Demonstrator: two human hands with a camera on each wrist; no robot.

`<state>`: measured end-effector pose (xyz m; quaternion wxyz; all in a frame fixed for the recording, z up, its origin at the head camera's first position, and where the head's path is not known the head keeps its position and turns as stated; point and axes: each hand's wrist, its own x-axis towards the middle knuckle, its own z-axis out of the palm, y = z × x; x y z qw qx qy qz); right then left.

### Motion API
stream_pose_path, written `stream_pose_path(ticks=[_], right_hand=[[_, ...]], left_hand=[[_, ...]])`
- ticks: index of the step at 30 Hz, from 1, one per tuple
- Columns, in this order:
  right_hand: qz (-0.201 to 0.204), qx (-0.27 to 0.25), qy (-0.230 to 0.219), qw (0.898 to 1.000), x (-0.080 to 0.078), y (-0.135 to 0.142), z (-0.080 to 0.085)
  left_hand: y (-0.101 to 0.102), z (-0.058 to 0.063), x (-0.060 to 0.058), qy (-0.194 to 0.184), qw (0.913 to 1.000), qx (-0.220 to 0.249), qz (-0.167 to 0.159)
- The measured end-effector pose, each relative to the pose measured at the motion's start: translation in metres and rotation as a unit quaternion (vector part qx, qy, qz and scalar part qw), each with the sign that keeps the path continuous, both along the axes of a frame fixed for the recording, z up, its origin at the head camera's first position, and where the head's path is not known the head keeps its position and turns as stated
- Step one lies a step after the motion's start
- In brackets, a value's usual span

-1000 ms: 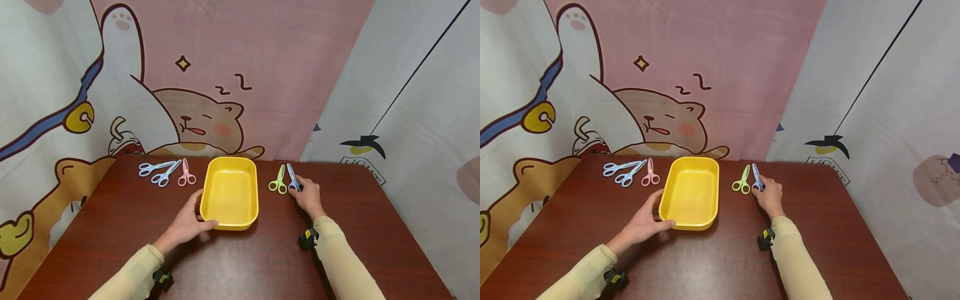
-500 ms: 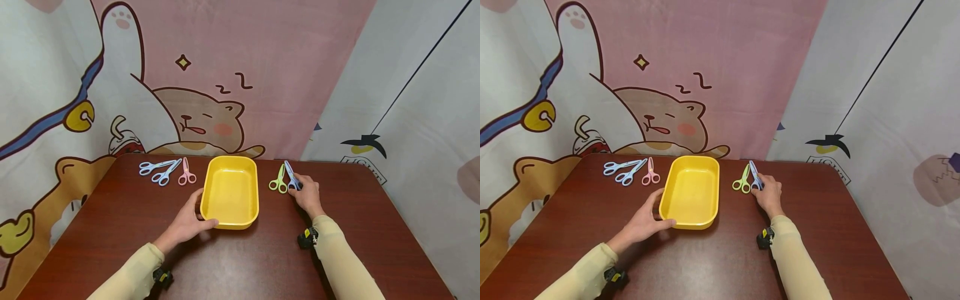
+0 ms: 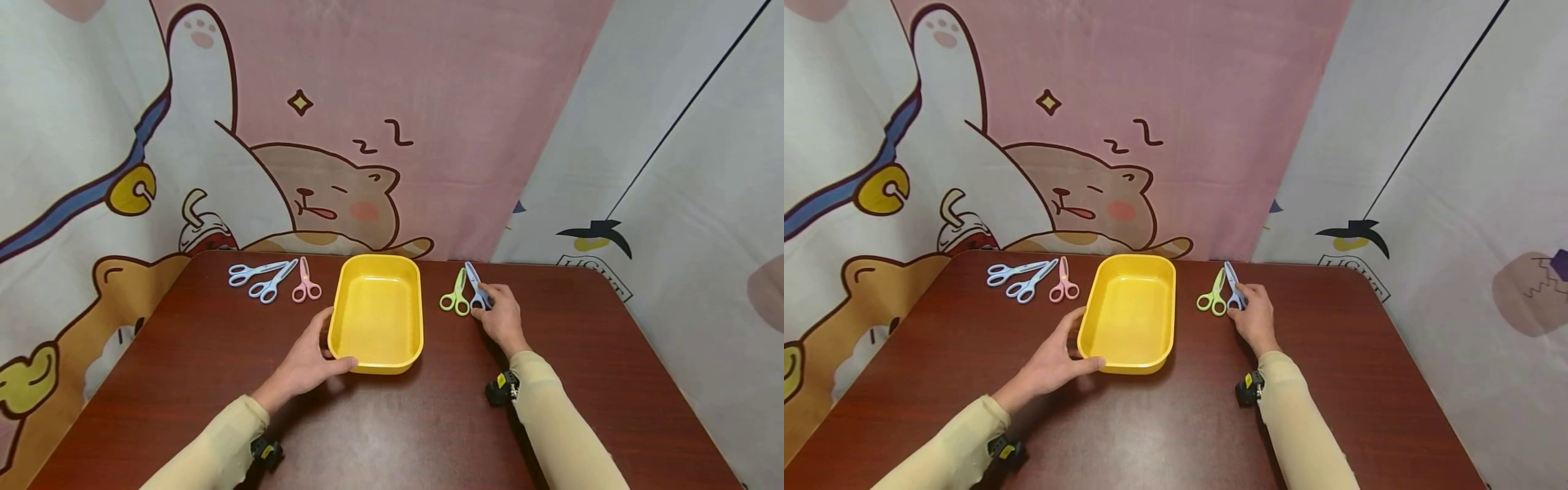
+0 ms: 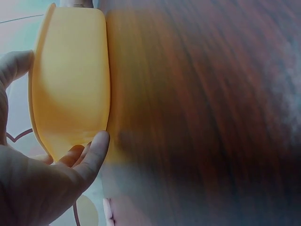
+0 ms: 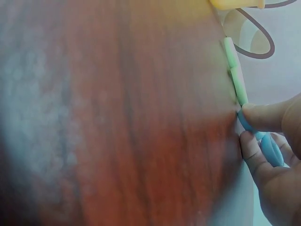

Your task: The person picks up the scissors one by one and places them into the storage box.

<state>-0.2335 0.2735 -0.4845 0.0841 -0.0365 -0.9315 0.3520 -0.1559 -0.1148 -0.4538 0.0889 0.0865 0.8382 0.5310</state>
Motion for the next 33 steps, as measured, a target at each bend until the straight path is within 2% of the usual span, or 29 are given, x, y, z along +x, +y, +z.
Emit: stream_pose_path(ticks=[8, 23, 33], right_hand=[[-0.01, -0.003, 0.002, 1.0, 0.0, 0.002, 0.002], [-0.028, -0.033, -0.022, 0.999, 0.0, 0.006, 0.007], [-0.034, -0.068, -0.026, 0.997, 0.002, 0.006, 0.013]], left_hand=[[-0.001, -0.001, -0.001, 0.007, 0.9999, 0.007, -0.007], [-0.002, -0.002, 0.0, 0.005, 0.9998, 0.02, -0.008], [-0.001, -0.001, 0.0, 0.004, 1.0, 0.005, -0.003]])
